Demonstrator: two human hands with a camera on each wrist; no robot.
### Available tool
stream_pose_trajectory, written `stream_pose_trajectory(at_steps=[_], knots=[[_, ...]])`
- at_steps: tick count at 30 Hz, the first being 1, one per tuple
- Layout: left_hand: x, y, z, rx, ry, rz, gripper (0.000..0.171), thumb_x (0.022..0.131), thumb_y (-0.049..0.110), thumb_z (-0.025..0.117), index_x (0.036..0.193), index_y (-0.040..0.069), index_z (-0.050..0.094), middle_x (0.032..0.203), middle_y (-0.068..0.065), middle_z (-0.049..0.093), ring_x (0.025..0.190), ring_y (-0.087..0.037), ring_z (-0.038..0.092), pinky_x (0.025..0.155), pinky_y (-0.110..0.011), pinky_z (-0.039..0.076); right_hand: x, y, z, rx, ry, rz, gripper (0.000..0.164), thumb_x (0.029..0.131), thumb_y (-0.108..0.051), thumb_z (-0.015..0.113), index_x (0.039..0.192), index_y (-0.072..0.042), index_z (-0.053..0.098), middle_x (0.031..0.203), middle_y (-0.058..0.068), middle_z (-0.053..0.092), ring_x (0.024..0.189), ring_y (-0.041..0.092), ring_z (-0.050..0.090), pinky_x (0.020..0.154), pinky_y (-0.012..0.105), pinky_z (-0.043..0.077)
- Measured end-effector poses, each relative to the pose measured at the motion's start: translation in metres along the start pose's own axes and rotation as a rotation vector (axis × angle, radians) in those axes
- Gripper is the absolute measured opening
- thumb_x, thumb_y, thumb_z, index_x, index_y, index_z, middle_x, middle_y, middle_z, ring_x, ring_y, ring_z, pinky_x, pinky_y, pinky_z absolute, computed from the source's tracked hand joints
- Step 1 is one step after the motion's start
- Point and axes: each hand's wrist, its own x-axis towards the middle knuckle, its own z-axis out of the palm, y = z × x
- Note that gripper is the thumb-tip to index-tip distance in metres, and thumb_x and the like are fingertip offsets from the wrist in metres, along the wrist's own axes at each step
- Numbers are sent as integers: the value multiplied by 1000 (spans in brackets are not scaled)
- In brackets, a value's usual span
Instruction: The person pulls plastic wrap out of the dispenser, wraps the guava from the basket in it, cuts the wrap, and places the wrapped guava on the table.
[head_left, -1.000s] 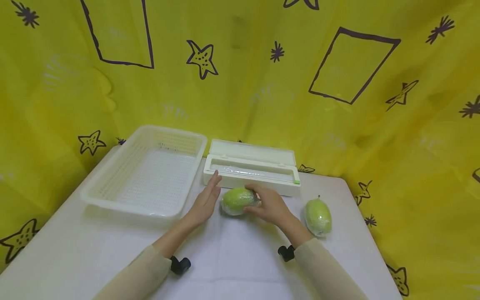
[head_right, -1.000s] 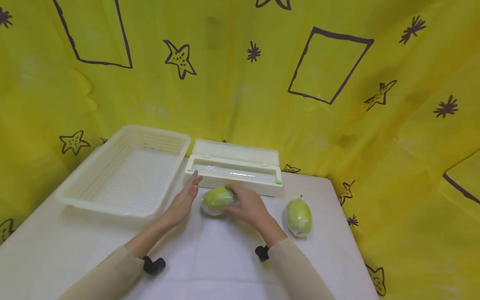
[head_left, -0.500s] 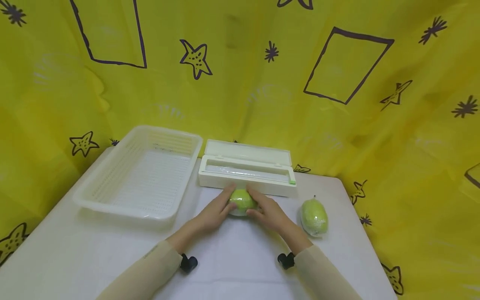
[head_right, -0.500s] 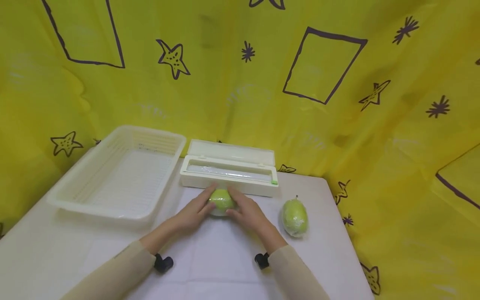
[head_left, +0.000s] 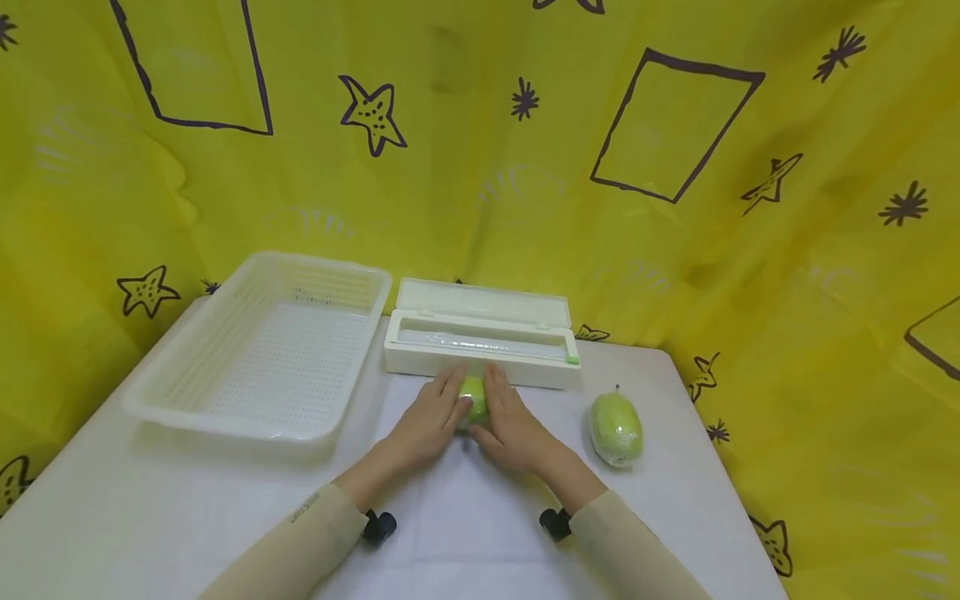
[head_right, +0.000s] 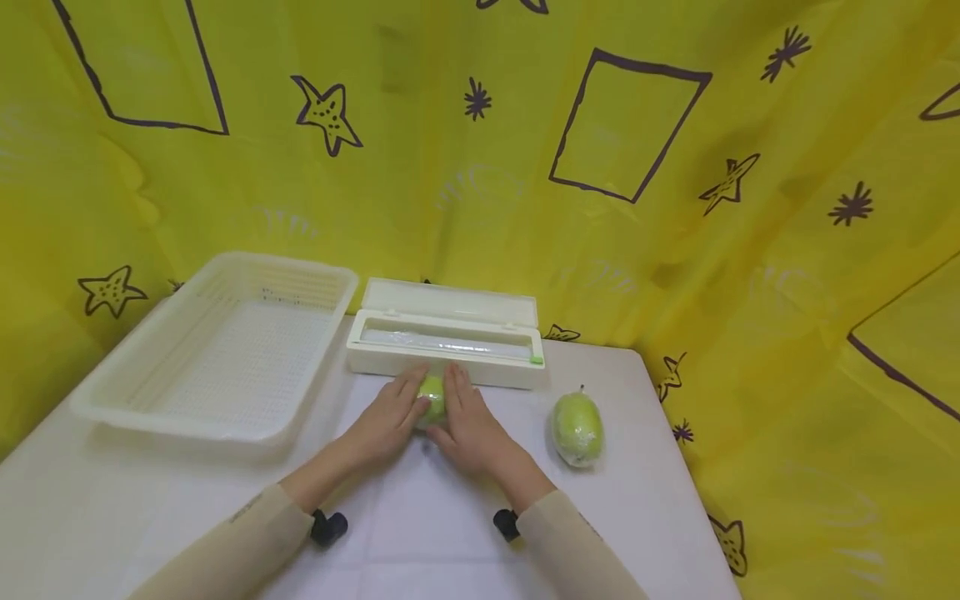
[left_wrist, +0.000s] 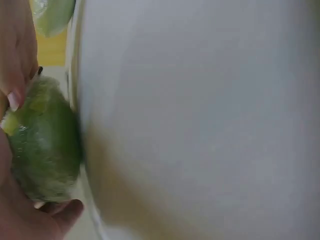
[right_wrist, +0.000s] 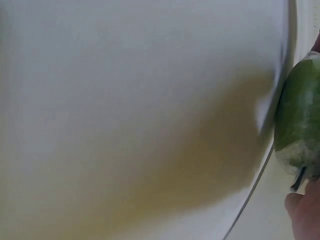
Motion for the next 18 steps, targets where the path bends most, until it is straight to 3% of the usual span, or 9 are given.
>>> stream_pose_trajectory(at_steps=[3,8,10,13,18], knots=[[2,1,-4,-12,-15,-11,56,109,40,29,155,8,29,151,-16,41,132,-36,46,108,-51,41,3,-4,-2,50,-20,8,78,107,-38,39,155,9,-1,164,27,2,152,41,2,122,53,13],[8,-1,-9,-163,20,-20,42,110,31,34,136,0,47,124,-18,59,113,-31,58,99,-49,47,7,-7,-8,58,-14,12,68,108,-37,36,158,3,11,165,21,11,153,35,7,121,57,15],[10,-2,-9,-207,28,-15,42,109,29,35,137,-1,46,127,-20,59,118,-33,57,103,-50,45,9,-7,-8,25,-5,6,69,107,-36,40,157,3,14,165,20,13,153,35,10,120,60,17],[11,0,-7,-179,8,-5,51,110,32,33,148,-1,38,141,-23,50,132,-38,49,111,-52,39,9,-8,-5,-41,-21,8,76,106,-40,40,156,7,7,165,24,4,153,37,3,120,60,16],[9,7,-4,-135,-43,-28,59,110,40,26,154,2,32,144,-27,45,131,-45,46,109,-56,40,5,-5,2,-109,-36,55,84,104,-47,41,156,6,1,164,25,-7,153,38,-5,120,61,14]])
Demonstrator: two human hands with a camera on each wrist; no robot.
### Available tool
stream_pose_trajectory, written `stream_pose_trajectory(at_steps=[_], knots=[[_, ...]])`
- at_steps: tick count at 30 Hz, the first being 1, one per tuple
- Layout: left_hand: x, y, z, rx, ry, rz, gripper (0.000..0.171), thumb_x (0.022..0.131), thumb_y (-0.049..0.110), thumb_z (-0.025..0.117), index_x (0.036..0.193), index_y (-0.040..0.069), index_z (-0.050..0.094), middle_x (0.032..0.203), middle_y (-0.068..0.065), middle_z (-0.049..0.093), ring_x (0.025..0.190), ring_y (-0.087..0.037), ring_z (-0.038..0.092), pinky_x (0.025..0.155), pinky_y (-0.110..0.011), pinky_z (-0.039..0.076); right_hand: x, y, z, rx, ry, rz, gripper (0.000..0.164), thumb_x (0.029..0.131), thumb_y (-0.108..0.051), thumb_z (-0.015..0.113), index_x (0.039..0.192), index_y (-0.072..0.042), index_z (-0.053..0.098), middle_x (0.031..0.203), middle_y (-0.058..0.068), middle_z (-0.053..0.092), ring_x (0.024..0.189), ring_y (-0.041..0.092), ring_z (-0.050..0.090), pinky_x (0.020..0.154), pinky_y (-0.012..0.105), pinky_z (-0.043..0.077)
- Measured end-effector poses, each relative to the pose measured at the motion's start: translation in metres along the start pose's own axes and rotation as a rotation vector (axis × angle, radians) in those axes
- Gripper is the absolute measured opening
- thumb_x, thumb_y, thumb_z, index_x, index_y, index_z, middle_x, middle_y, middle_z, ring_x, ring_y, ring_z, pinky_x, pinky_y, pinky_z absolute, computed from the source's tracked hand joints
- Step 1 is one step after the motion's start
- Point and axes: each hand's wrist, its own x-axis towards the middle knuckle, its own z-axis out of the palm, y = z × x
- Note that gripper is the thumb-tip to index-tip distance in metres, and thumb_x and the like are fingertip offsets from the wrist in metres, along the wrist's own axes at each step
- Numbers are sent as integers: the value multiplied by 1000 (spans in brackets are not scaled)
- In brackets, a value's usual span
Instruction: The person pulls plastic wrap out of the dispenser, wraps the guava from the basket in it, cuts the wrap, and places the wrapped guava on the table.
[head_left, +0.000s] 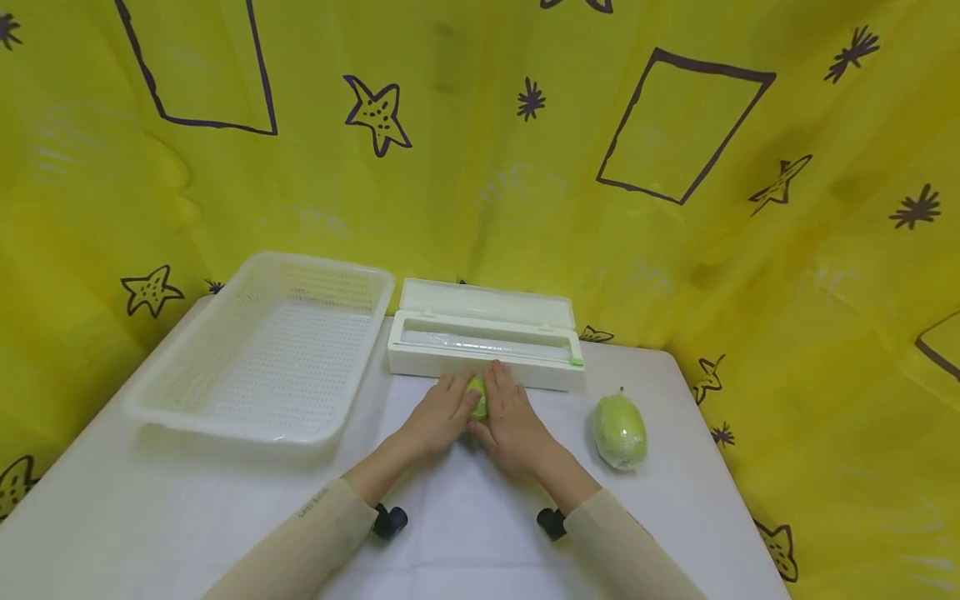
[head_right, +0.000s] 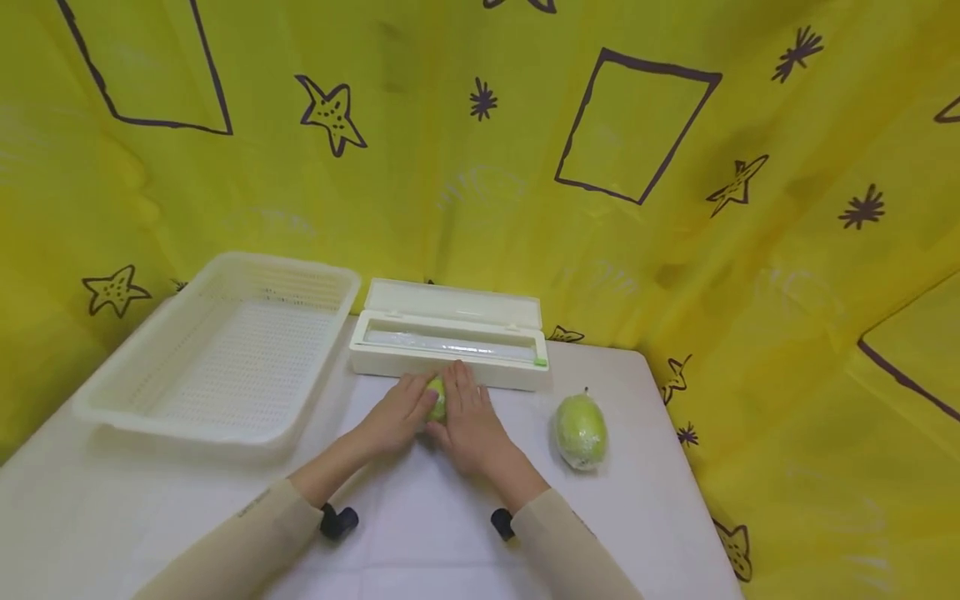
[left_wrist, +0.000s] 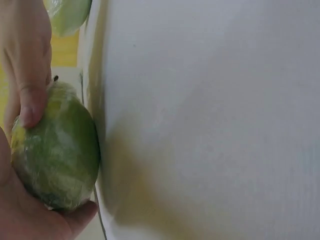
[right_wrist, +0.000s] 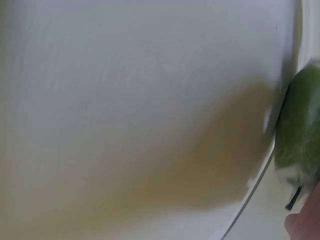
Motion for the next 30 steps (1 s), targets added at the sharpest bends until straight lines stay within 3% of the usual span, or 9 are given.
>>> stream_pose_trajectory(at_steps=[3,6,9,13,15,17,19,23,30], knots=[[-3,5,-2,-91,-41,-49,59,110,43,21,157,8,29,147,-27,42,134,-46,42,109,-60,37,-8,7,-2,73,37,38,85,101,-45,51,159,0,7,166,22,-3,153,38,-2,118,66,13],[-7,5,-6,-225,-48,-105,55,110,39,24,158,12,28,147,-25,45,136,-43,43,111,-61,35,-19,15,-3,223,49,116,89,98,-43,58,160,-8,6,166,21,-1,153,40,2,118,65,15],[-8,-1,-10,-400,-39,-185,51,109,33,33,156,13,32,137,-20,54,123,-36,54,104,-55,44,-32,18,-2,453,97,260,85,95,-35,65,160,-11,15,162,25,15,147,44,24,114,61,30],[-9,-10,-11,-561,-68,-293,49,107,24,45,152,8,37,131,-20,58,104,-27,61,89,-41,55,-46,15,-2,853,151,451,72,93,-25,69,155,-13,33,148,25,40,122,41,57,96,50,52],[-8,-12,-9,-630,-110,-324,51,105,20,51,152,6,37,135,-23,56,106,-27,63,87,-39,56,-50,14,-2,1019,143,487,71,92,-22,70,153,-12,35,145,26,45,116,38,61,90,45,56],[-8,-9,-7,-685,-151,-336,54,102,18,56,152,8,38,138,-26,53,109,-28,63,87,-39,57,-51,13,-2,1117,117,486,74,91,-22,72,154,-12,34,145,27,46,117,38,61,90,43,56],[-7,-5,-4,-755,-172,-338,57,100,16,61,152,9,39,138,-27,50,109,-30,63,87,-41,58,-52,11,-3,1117,104,462,77,89,-23,75,154,-13,34,144,26,47,120,38,59,91,45,56],[-6,8,2,-840,-168,-319,59,94,14,68,148,12,44,132,-26,46,103,-29,64,87,-41,58,-57,13,-6,1006,138,428,80,85,-28,80,152,-17,37,139,22,53,117,36,62,90,48,56],[-3,28,23,-896,-158,-270,63,91,9,71,147,9,42,132,-25,47,106,-29,63,87,-40,58,-74,30,-14,814,202,412,75,84,-29,81,148,-21,43,131,18,60,104,29,67,86,43,57]])
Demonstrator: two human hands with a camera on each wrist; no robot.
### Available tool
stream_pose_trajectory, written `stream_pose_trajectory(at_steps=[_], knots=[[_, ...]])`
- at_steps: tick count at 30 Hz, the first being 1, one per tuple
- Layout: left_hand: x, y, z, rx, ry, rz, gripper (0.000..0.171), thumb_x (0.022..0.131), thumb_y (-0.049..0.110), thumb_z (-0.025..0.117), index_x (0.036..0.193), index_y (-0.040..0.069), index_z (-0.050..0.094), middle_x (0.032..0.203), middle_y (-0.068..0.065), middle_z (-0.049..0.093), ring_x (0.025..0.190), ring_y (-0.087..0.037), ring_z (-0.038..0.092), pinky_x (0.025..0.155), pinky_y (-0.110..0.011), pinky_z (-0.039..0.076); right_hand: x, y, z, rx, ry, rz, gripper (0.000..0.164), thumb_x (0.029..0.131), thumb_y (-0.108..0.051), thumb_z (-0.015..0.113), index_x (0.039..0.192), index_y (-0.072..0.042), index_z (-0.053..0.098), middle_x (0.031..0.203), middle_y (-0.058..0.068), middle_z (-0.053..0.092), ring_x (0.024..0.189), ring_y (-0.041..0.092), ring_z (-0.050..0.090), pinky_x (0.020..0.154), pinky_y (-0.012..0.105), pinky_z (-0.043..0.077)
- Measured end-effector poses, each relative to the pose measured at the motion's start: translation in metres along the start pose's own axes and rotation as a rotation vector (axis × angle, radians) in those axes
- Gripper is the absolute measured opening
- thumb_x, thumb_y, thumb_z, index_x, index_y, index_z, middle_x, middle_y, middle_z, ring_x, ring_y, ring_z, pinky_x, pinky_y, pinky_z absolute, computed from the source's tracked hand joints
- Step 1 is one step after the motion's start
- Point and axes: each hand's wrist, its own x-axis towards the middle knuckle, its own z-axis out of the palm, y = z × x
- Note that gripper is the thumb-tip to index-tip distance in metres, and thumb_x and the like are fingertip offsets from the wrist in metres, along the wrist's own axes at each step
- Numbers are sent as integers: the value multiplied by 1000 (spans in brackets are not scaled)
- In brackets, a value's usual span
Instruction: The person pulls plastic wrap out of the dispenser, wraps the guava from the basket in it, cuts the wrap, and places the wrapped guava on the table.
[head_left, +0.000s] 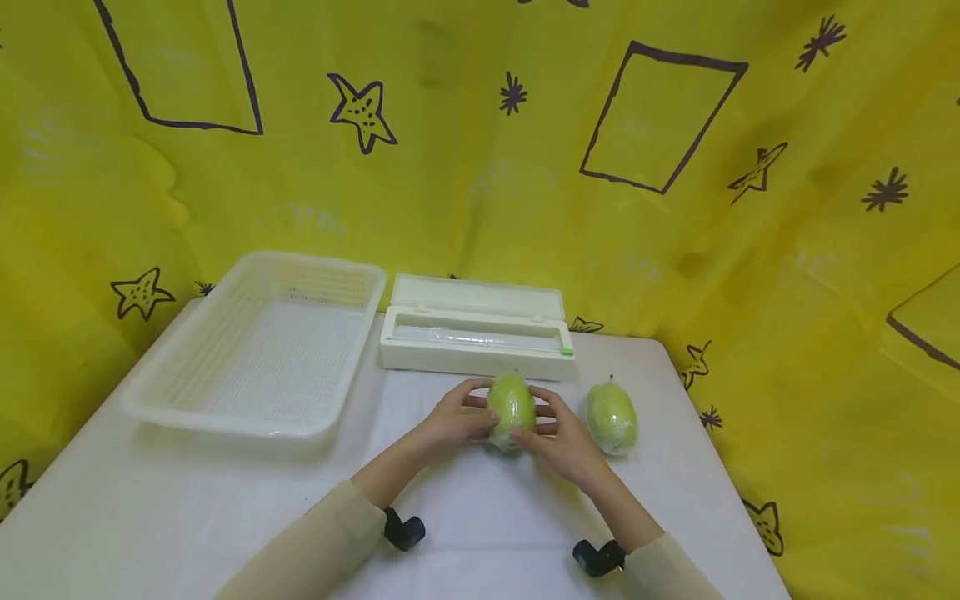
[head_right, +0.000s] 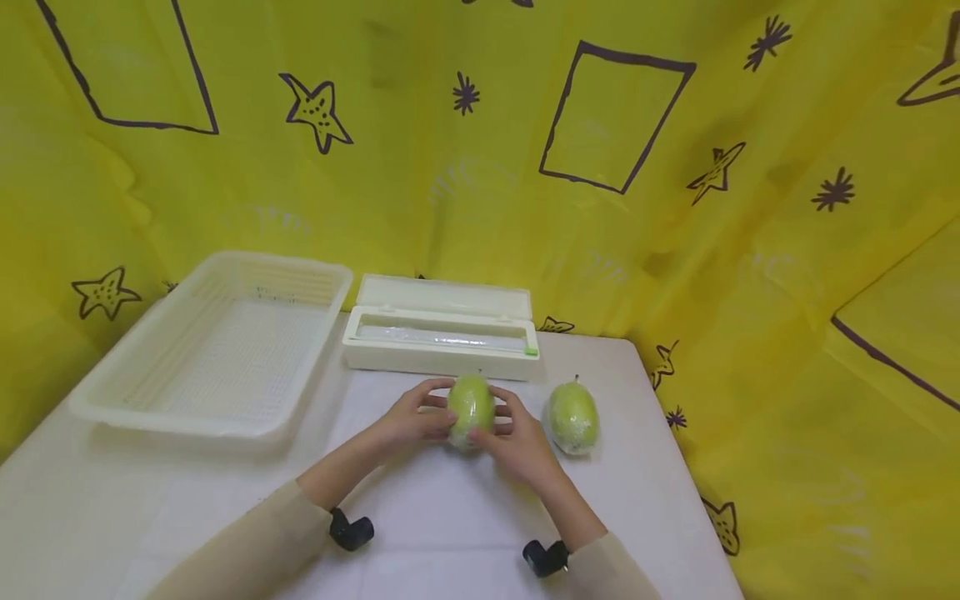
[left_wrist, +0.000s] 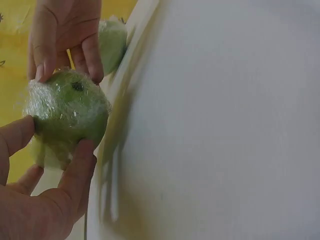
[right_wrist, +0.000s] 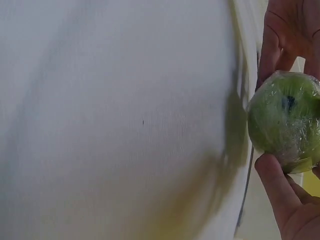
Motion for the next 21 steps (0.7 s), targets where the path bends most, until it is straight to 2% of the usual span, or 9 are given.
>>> stream_pose_trajectory(at_steps=[6,11,15,17,21], knots=[[10,-12,18,-3,40,-9,63,90,4,70,146,6,42,130,-25,51,109,-31,62,88,-39,58,1,5,-9,-128,4,-37,71,86,-24,79,147,-14,45,130,20,60,97,28,69,84,41,58],[18,-20,25,-27,72,4,62,89,1,70,145,3,43,125,-25,54,103,-30,64,86,-39,59,3,7,-10,-172,8,-64,71,87,-21,78,147,-6,44,126,21,55,92,27,69,81,38,59],[21,-23,31,-42,80,-3,63,90,2,70,146,3,42,125,-25,55,102,-32,65,84,-39,59,2,10,-13,-191,18,-61,68,88,-20,76,147,-5,44,127,21,55,93,28,69,81,40,59],[19,-24,31,27,79,-3,63,92,8,70,148,4,41,130,-27,54,110,-36,63,87,-42,58,2,11,-13,-211,20,-56,68,89,-21,74,147,-5,43,130,23,55,95,30,69,82,41,59],[5,-21,23,268,62,35,66,96,27,66,153,11,37,144,-27,48,127,-43,53,98,-53,51,-4,12,-15,-280,19,-54,72,91,-31,72,150,-6,40,143,24,50,104,36,67,88,47,57]])
